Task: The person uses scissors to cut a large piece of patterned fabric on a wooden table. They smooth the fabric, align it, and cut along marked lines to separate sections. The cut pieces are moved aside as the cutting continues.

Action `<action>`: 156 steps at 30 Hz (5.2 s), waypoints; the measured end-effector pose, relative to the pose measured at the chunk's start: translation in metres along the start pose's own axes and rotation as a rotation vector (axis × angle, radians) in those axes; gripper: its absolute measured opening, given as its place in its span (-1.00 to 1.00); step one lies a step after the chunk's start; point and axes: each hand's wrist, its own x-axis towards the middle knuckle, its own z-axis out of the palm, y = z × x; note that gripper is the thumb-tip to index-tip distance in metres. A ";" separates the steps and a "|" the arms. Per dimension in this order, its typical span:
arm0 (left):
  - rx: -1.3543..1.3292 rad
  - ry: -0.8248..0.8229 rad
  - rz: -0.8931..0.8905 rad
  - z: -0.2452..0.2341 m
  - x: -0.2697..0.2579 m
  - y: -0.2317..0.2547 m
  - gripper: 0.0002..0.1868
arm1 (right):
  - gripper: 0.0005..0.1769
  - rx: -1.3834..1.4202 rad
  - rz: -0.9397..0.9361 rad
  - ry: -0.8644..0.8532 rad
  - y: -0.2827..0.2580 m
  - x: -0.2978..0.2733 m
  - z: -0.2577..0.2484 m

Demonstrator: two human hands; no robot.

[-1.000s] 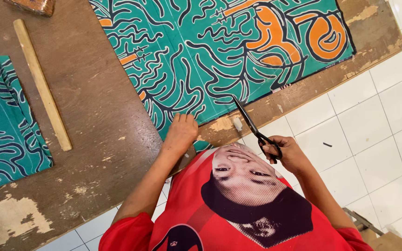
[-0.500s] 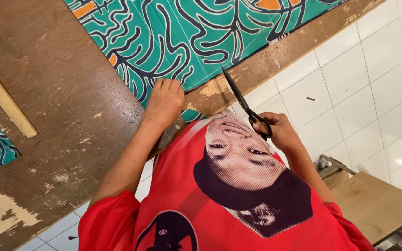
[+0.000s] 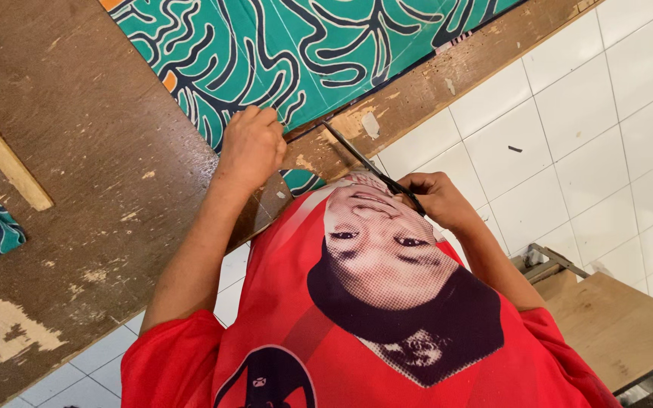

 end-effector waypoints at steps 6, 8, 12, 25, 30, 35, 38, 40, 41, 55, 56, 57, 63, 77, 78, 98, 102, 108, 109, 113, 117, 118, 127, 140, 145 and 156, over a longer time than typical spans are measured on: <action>-0.161 -0.028 -0.128 -0.002 0.002 -0.009 -0.93 | -0.54 -0.031 -0.011 -0.104 -0.003 0.021 -0.009; -0.209 -0.038 -0.164 -0.003 0.003 -0.011 -0.95 | -0.43 -0.056 -0.020 -0.141 -0.003 0.029 -0.013; -0.247 -0.072 -0.236 -0.004 0.004 -0.011 -0.95 | -0.26 -0.010 -0.056 -0.223 -0.005 0.041 -0.013; -0.035 0.183 -0.076 0.003 -0.010 0.011 -0.88 | -0.21 0.035 -0.046 -0.035 -0.006 0.031 0.043; -0.140 0.244 -0.012 0.000 -0.016 0.001 -0.91 | -0.18 0.057 -0.068 -0.047 0.008 0.010 0.067; -0.104 0.269 0.119 -0.004 -0.021 -0.003 -0.80 | -0.22 0.018 -0.051 0.010 0.015 0.005 0.085; -0.079 0.257 0.155 -0.001 -0.024 -0.005 -0.80 | -0.26 0.057 -0.010 0.020 0.015 0.012 0.097; -0.078 0.246 0.156 0.002 -0.023 -0.007 -0.81 | -0.29 0.033 -0.012 0.033 0.012 0.019 0.104; -0.075 0.249 0.160 0.002 -0.023 -0.008 -0.81 | -0.30 0.012 0.006 0.050 0.010 0.022 0.107; -0.104 0.256 0.173 0.005 -0.025 -0.014 -0.79 | -0.46 0.035 -0.007 0.103 0.012 0.030 0.131; -0.102 0.252 0.174 0.005 -0.024 -0.014 -0.79 | -0.47 0.016 0.002 0.110 0.011 0.029 0.131; -0.100 0.247 0.176 0.005 -0.024 -0.014 -0.80 | -0.49 -0.002 0.012 0.116 0.010 0.028 0.131; -0.117 0.248 0.175 0.003 -0.023 -0.015 -0.78 | -0.49 0.085 0.002 0.092 -0.010 0.038 0.133; -0.169 0.221 0.155 0.005 -0.023 -0.018 -0.80 | -0.49 0.103 0.027 0.090 -0.038 0.062 0.139; -0.169 0.218 0.152 0.005 -0.023 -0.018 -0.79 | -0.49 0.114 -0.010 0.079 -0.039 0.066 0.140; -0.228 0.139 0.103 0.006 -0.021 -0.022 -0.77 | -0.45 0.150 0.005 0.025 -0.090 0.110 0.144; -0.218 0.117 0.120 0.004 -0.022 -0.025 -0.75 | -0.46 0.094 0.025 0.059 -0.101 0.107 0.143; -0.181 -0.027 0.129 0.003 -0.026 -0.028 -0.76 | -0.46 0.144 0.035 0.047 -0.115 0.116 0.141; -0.192 -0.069 0.128 0.003 -0.027 -0.029 -0.76 | -0.45 0.167 0.037 0.044 -0.116 0.118 0.142; -0.200 -0.062 0.139 0.007 -0.029 -0.031 -0.60 | -0.50 0.157 0.027 0.048 -0.121 0.127 0.144; -0.201 -0.087 0.139 0.011 -0.031 -0.032 -0.59 | -0.54 0.168 0.014 0.053 -0.126 0.129 0.150; -0.204 -0.095 0.137 0.012 -0.031 -0.032 -0.61 | -0.55 0.182 0.006 0.052 -0.129 0.132 0.151; -0.215 -0.076 0.138 0.013 -0.031 -0.035 -0.66 | -0.57 0.233 -0.012 0.052 -0.156 0.172 0.156; -0.198 -0.096 0.172 0.001 -0.023 -0.037 -0.75 | -0.58 0.134 -0.051 0.077 -0.208 0.223 0.165; -0.177 -0.077 0.186 -0.001 -0.021 -0.039 -0.74 | -0.58 0.187 -0.003 0.072 -0.213 0.228 0.167; -0.142 -0.015 0.194 0.002 -0.020 -0.042 -0.81 | -0.56 0.147 -0.063 0.075 -0.248 0.278 0.173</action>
